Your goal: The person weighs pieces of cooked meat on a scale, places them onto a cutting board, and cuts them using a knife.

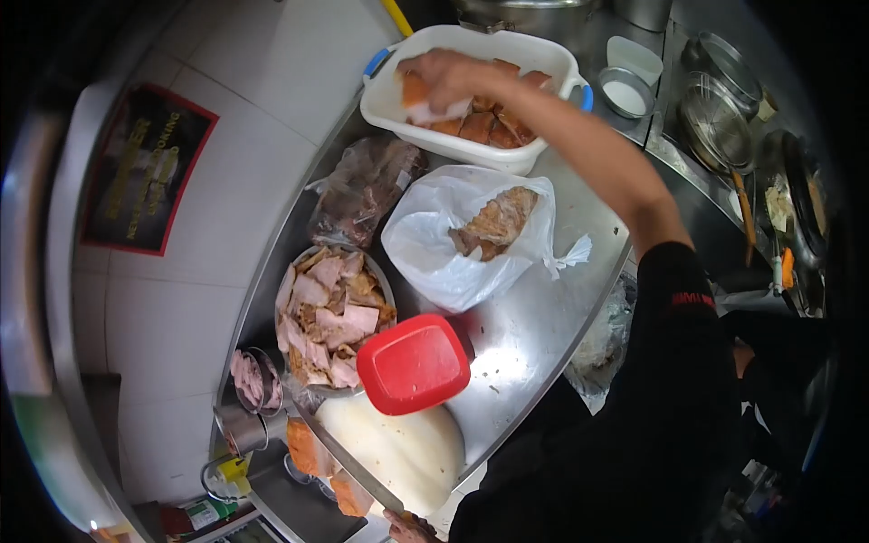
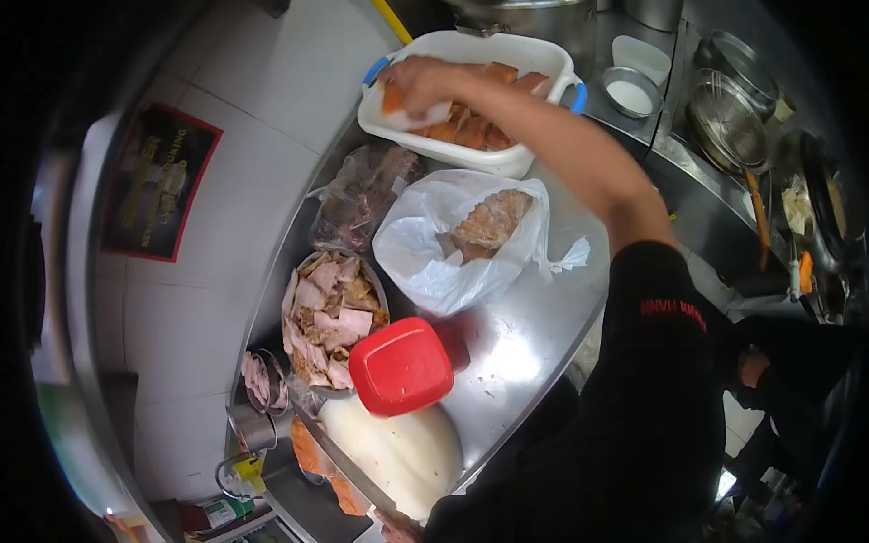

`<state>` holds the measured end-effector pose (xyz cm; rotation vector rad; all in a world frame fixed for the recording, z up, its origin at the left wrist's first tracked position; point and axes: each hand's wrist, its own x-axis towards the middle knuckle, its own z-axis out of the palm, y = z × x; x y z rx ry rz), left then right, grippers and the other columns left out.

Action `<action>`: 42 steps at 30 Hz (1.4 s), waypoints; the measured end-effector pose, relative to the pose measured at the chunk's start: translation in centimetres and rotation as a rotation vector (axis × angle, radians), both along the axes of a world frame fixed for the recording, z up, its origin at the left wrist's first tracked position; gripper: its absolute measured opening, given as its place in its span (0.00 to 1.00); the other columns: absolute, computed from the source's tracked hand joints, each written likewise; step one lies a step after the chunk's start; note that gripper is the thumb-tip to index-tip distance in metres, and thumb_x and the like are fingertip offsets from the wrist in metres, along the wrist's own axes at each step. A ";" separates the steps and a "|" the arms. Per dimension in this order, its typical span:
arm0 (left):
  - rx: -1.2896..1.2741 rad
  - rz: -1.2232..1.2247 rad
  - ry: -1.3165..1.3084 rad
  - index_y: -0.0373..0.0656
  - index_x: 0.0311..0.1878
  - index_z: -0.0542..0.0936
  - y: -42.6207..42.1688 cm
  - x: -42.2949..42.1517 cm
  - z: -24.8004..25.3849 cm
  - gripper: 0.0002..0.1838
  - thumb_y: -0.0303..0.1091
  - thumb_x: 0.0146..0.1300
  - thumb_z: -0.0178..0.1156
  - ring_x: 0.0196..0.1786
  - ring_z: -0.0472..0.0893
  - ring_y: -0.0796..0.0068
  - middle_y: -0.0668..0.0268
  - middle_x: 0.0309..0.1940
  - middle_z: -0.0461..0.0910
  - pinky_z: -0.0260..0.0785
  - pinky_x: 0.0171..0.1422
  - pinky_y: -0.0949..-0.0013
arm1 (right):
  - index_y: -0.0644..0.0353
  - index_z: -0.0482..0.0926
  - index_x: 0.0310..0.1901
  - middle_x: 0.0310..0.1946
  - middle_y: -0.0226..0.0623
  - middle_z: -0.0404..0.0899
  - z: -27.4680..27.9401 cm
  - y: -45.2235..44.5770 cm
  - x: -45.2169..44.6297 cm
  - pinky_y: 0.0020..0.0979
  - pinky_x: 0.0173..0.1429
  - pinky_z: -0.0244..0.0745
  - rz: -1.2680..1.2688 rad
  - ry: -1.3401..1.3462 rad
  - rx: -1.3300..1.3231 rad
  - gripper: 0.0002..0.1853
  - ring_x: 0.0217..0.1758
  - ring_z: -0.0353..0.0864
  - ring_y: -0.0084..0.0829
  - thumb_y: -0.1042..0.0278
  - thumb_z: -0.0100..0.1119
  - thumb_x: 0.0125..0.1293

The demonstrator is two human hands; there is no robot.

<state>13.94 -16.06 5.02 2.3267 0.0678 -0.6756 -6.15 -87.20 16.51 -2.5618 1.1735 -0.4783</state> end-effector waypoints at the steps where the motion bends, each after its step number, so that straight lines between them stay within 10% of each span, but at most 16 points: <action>1: 0.005 0.010 -0.013 0.37 0.39 0.71 -0.8 -0.2 0.2 0.15 0.43 0.69 0.54 0.19 0.69 0.65 0.60 0.20 0.72 0.63 0.22 0.59 | 0.59 0.71 0.68 0.51 0.52 0.83 -0.1 -1.9 -0.9 0.39 0.56 0.79 -0.039 0.070 -0.003 0.48 0.54 0.83 0.49 0.71 0.71 0.36; 10: 0.033 0.091 -0.038 0.41 0.28 0.68 -2.6 -2.8 0.7 0.26 0.56 0.73 0.47 0.15 0.66 0.74 0.66 0.15 0.67 0.58 0.18 0.66 | 0.54 0.74 0.64 0.55 0.51 0.79 -16.3 -11.1 -4.2 0.45 0.61 0.74 0.219 0.254 -0.149 0.36 0.60 0.78 0.51 0.69 0.72 0.49; 18: -0.023 0.200 -0.079 0.46 0.22 0.67 0.6 -4.8 2.2 0.32 0.63 0.76 0.45 0.13 0.64 0.83 0.73 0.13 0.63 0.53 0.15 0.73 | 0.58 0.73 0.65 0.62 0.47 0.76 -12.8 -8.9 -2.6 0.39 0.71 0.67 0.066 0.116 -0.066 0.33 0.66 0.73 0.45 0.66 0.68 0.56; 24: -0.176 0.207 -0.112 0.43 0.25 0.67 4.8 -4.5 4.8 0.30 0.58 0.78 0.45 0.19 0.59 0.86 0.76 0.17 0.61 0.51 0.21 0.75 | 0.63 0.73 0.66 0.61 0.42 0.77 0.4 12.2 7.0 0.36 0.71 0.65 0.370 -0.405 0.022 0.29 0.60 0.78 0.35 0.70 0.68 0.63; 27: -0.238 0.331 -0.120 0.44 0.24 0.67 10.1 -3.8 3.6 0.32 0.62 0.76 0.46 0.19 0.61 0.86 0.75 0.16 0.62 0.51 0.21 0.75 | 0.61 0.75 0.64 0.65 0.44 0.75 2.7 27.5 12.0 0.40 0.76 0.62 0.801 -0.411 -0.010 0.37 0.72 0.70 0.39 0.72 0.78 0.50; 36: -0.306 0.475 -0.104 0.43 0.20 0.65 23.7 -5.0 0.6 0.37 0.68 0.74 0.43 0.17 0.62 0.83 0.74 0.15 0.63 0.52 0.21 0.74 | 0.65 0.75 0.60 0.60 0.48 0.75 -10.7 57.2 32.8 0.44 0.68 0.68 1.464 -0.111 0.000 0.34 0.66 0.71 0.48 0.70 0.73 0.48; 42: -0.383 0.462 -0.033 0.43 0.21 0.66 27.9 -6.7 -2.1 0.35 0.64 0.76 0.42 0.17 0.63 0.82 0.73 0.15 0.63 0.54 0.21 0.72 | 0.62 0.76 0.48 0.41 0.47 0.82 -13.9 61.4 35.7 0.48 0.54 0.71 1.347 0.215 -0.059 0.26 0.48 0.80 0.52 0.58 0.72 0.49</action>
